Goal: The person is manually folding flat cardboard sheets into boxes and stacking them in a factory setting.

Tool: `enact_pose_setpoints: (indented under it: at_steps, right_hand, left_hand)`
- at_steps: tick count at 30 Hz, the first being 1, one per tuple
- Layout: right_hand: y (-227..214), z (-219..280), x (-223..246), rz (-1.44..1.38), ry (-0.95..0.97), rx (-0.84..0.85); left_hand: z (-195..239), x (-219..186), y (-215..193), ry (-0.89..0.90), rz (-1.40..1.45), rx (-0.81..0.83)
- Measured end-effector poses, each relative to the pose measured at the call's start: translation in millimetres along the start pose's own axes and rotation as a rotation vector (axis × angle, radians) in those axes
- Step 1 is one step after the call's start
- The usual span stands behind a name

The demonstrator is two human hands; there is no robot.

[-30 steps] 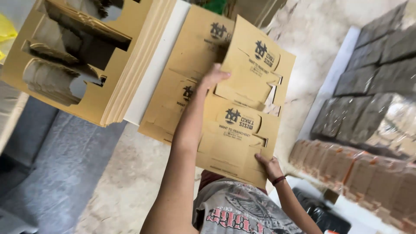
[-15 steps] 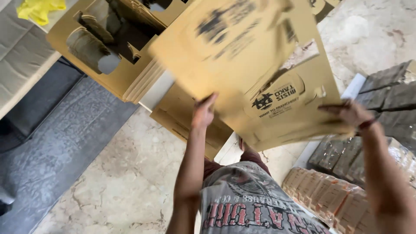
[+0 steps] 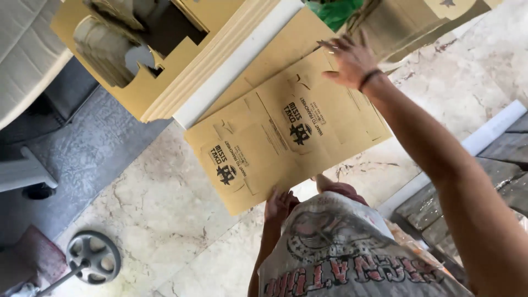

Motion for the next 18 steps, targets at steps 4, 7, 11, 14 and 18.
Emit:
enact_pose_setpoints:
  at_steps: [4, 7, 11, 14, 18]
  right_hand:
    - [109.7, 132.1, -58.9, -0.511, 0.49, -0.134]
    - [158.0, 201.6, -65.3, -0.934, 0.85, 0.043]
    - [166.7, 242.5, -24.7, -1.644, 1.101, 0.414]
    - [94.6, 212.1, -28.4, -1.546, 0.949, 0.532]
    - [79.8, 188.0, -60.3, -1.285, 0.804, 0.502]
  left_hand:
    - [-23.1, 37.9, -28.4, 0.024, -0.032, 0.075]
    - [-15.1, 33.9, 12.4, 0.149, -0.422, 0.212]
    - [56.7, 28.7, 118.4, 0.393, -1.155, 0.28]
    - [0.7, 32.4, 171.9, 0.934, -1.354, 0.317]
    - [4.2, 15.8, 298.9, 1.476, -1.571, 0.316]
Point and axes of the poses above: each hand's wrist, its own z-axis away from the middle knuckle, its own y-axis out of the palm, x = y × z, the point moved 4 cm from there along -z, towards the middle knuckle, and after that the axes turned 2 degrees about y, right-handed, at the moved point
